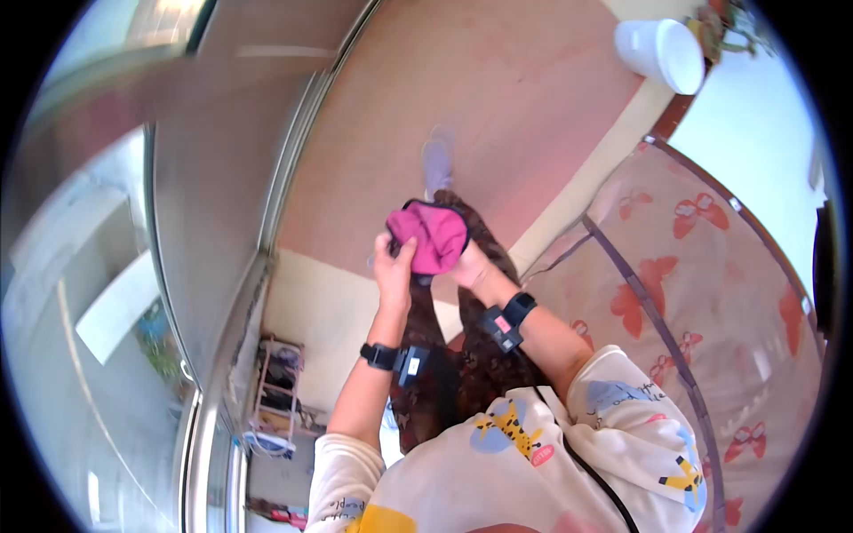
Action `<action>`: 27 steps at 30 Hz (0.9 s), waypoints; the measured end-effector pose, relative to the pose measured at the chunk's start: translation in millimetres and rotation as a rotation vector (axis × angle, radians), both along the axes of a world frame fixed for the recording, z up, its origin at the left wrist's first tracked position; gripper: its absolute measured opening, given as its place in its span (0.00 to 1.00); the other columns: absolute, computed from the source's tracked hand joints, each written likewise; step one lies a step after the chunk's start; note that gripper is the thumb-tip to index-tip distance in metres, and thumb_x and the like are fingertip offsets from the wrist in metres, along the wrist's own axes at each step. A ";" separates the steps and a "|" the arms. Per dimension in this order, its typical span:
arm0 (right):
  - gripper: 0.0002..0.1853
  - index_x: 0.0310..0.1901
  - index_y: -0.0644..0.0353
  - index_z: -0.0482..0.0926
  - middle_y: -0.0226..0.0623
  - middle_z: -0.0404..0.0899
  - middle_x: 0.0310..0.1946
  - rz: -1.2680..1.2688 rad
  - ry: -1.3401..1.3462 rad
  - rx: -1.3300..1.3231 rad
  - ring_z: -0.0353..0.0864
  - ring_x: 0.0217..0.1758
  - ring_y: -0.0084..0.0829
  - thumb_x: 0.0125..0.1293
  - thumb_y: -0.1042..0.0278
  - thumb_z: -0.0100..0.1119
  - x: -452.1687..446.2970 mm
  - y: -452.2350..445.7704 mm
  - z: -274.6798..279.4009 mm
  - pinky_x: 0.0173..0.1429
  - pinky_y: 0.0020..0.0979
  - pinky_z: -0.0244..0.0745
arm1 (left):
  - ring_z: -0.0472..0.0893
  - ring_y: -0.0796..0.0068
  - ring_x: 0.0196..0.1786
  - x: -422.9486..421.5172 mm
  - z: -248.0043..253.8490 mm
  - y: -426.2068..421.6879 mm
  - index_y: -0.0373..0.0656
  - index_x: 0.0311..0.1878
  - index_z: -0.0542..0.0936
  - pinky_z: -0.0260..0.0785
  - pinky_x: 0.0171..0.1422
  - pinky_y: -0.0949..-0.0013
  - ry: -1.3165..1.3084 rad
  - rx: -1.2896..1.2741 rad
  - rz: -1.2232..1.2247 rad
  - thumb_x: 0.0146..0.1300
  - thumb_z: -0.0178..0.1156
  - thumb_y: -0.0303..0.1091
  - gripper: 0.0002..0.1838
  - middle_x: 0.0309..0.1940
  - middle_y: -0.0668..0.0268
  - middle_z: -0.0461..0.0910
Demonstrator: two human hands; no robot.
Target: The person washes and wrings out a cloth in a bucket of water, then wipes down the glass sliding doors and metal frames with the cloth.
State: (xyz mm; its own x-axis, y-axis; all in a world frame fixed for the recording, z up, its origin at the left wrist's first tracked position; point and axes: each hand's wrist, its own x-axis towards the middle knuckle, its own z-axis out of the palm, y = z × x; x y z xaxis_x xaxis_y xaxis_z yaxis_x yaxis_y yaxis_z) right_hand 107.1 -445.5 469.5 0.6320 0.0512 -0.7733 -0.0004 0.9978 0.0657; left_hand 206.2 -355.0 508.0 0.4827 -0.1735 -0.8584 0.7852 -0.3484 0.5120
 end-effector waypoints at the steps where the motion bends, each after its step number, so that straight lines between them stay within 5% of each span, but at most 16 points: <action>1: 0.28 0.63 0.57 0.67 0.35 0.71 0.61 -0.067 0.033 -0.005 0.70 0.63 0.32 0.68 0.47 0.48 1.9 -13.4 13.2 0.67 0.38 0.64 | 0.73 0.82 0.39 -4.3 7.6 -13.4 0.41 0.43 0.73 0.66 0.47 0.75 -0.125 0.025 0.001 0.59 0.62 0.27 0.11 0.37 0.71 0.75; 5: 0.36 0.65 0.52 0.65 0.33 0.67 0.65 -0.227 0.009 0.063 0.62 0.69 0.36 0.65 0.34 0.41 4.2 -85.0 61.6 0.70 0.50 0.54 | 0.69 0.83 0.38 9.9 53.2 -71.9 0.40 0.40 0.72 0.64 0.44 0.77 -0.137 -0.033 -0.153 0.58 0.64 0.28 0.11 0.34 0.72 0.73; 11: 0.41 0.67 0.54 0.62 0.38 0.64 0.66 -0.346 0.044 -0.159 0.61 0.69 0.38 0.63 0.28 0.40 -1.3 -174.7 116.3 0.70 0.50 0.51 | 0.71 0.87 0.35 46.6 103.9 -165.1 0.45 0.37 0.73 0.65 0.40 0.78 -0.012 -0.197 -0.431 0.58 0.65 0.28 0.10 0.32 0.75 0.75; 14: 0.33 0.63 0.54 0.65 0.37 0.73 0.57 -0.283 0.041 -0.201 0.72 0.59 0.36 0.66 0.36 0.47 -10.5 -205.1 118.2 0.62 0.45 0.64 | 0.71 0.89 0.29 67.3 124.0 -214.3 0.47 0.38 0.74 0.59 0.28 0.82 0.093 -0.234 -0.600 0.58 0.66 0.30 0.10 0.30 0.76 0.76; 19: 0.17 0.52 0.53 0.72 0.31 0.79 0.46 -0.435 0.243 -0.476 0.78 0.49 0.29 0.69 0.52 0.51 -5.6 -280.0 134.5 0.57 0.36 0.69 | 0.73 0.88 0.31 108.1 135.3 -313.3 0.46 0.47 0.76 0.59 0.29 0.80 0.196 -0.261 -0.822 0.60 0.64 0.35 0.13 0.32 0.75 0.77; 25: 0.17 0.53 0.55 0.71 0.33 0.78 0.48 -0.525 0.432 -0.658 0.77 0.52 0.29 0.70 0.53 0.49 -7.9 -351.9 182.3 0.60 0.36 0.68 | 0.72 0.90 0.34 144.0 138.3 -425.8 0.46 0.49 0.77 0.59 0.33 0.81 0.104 -0.245 -0.989 0.62 0.61 0.33 0.12 0.36 0.78 0.79; 27: 0.18 0.55 0.55 0.69 0.34 0.77 0.50 -0.747 0.380 -0.634 0.75 0.55 0.31 0.71 0.54 0.48 -6.8 -373.8 187.7 0.64 0.39 0.65 | 0.72 0.91 0.33 140.6 139.8 -466.1 0.47 0.47 0.78 0.60 0.34 0.82 0.052 -0.346 -1.038 0.63 0.60 0.32 0.09 0.35 0.79 0.79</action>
